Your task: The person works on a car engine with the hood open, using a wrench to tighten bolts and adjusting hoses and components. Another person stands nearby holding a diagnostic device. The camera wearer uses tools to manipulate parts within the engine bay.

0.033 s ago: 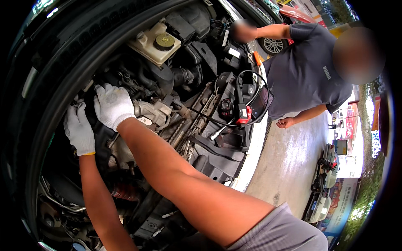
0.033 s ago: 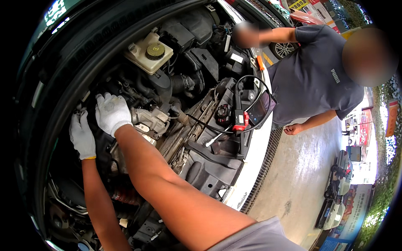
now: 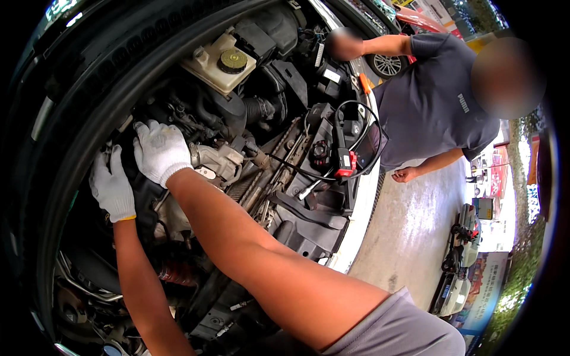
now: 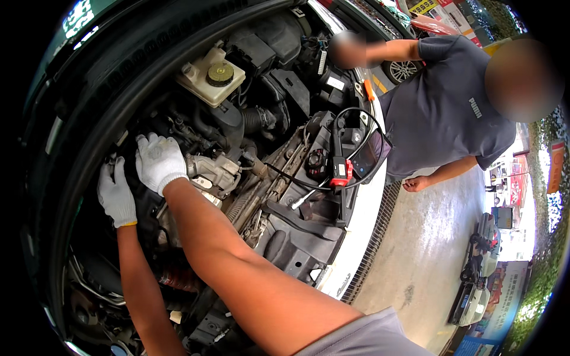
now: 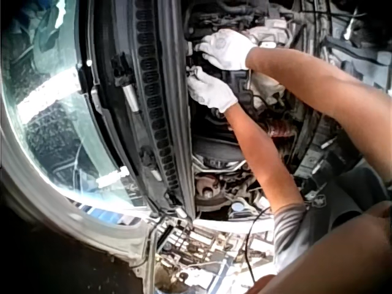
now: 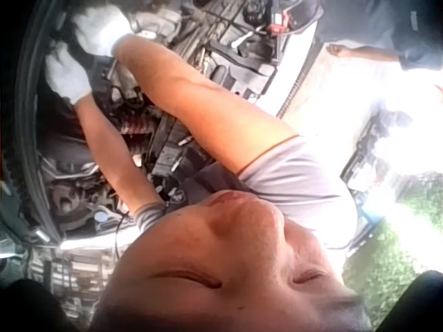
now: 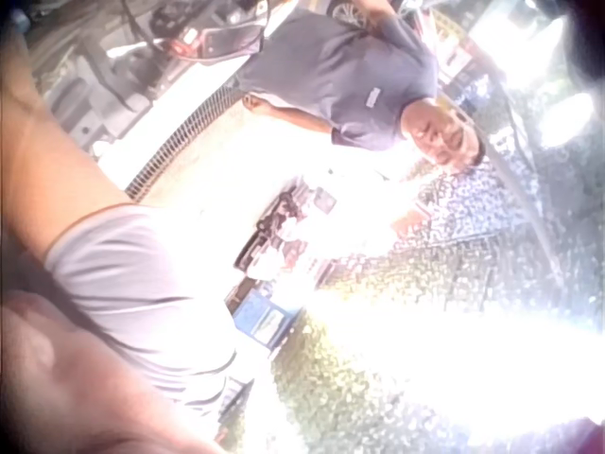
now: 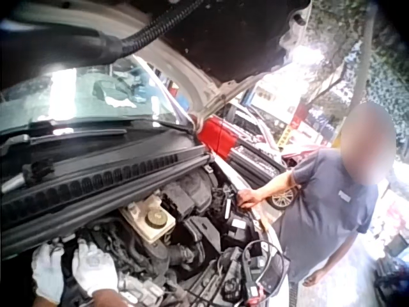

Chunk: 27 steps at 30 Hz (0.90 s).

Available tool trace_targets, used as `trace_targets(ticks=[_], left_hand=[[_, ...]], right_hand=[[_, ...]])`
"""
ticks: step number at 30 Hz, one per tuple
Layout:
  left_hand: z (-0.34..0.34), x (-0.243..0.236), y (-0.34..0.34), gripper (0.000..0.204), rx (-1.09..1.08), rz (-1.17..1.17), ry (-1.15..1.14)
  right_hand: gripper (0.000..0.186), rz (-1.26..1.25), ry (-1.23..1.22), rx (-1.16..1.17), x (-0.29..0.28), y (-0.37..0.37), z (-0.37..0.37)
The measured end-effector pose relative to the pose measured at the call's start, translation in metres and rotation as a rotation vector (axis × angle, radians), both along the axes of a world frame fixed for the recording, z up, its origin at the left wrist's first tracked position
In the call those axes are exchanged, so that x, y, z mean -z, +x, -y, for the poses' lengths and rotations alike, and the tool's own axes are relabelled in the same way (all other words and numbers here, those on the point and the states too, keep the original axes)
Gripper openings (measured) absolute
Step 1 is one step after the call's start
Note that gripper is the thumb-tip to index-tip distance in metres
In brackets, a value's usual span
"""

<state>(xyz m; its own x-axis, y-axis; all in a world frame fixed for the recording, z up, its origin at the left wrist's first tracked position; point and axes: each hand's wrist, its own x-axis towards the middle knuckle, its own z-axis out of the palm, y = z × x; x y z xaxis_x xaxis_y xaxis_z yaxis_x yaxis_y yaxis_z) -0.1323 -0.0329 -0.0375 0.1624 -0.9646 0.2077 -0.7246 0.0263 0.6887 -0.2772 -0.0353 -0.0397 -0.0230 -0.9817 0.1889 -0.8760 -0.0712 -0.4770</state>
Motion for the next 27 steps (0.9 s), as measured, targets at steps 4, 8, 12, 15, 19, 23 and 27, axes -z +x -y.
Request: trace_targets(ticks=[4, 8, 12, 15, 19, 23, 27], left_hand=[[0.0, -0.01, -0.01, 0.051, -0.055, 0.1, -0.044], [0.004, 0.01, 0.005, 0.044, 0.076, 0.102, -0.13], [0.003, 0.005, -0.002, 0.045, -0.061, 0.049, -0.088], [0.0, -0.007, -0.012, 0.049, -0.096, 0.148, -0.09], [0.007, 0.018, 0.005, 0.044, 0.023, 0.229, -0.238], [0.002, 0.009, 0.002, 0.042, 0.008, 0.116, -0.125], [0.004, 0.002, -0.007, 0.039, -0.109, 0.21, -0.161]], right_hand=[[0.042, -0.013, 0.033, -0.008, -0.004, -0.002, 0.0], [0.044, -0.02, 0.017, -0.015, -0.004, 0.0, 0.001], [0.046, -0.037, 0.025, -0.015, -0.003, -0.002, 0.001], [0.044, -0.01, 0.047, -0.004, -0.005, -0.004, -0.003], [0.044, -0.002, 0.036, -0.015, -0.006, 0.0, -0.001], [0.044, 0.002, 0.043, -0.015, -0.004, -0.002, -0.001], [0.044, 0.002, 0.036, -0.01, -0.005, -0.002, -0.002]])
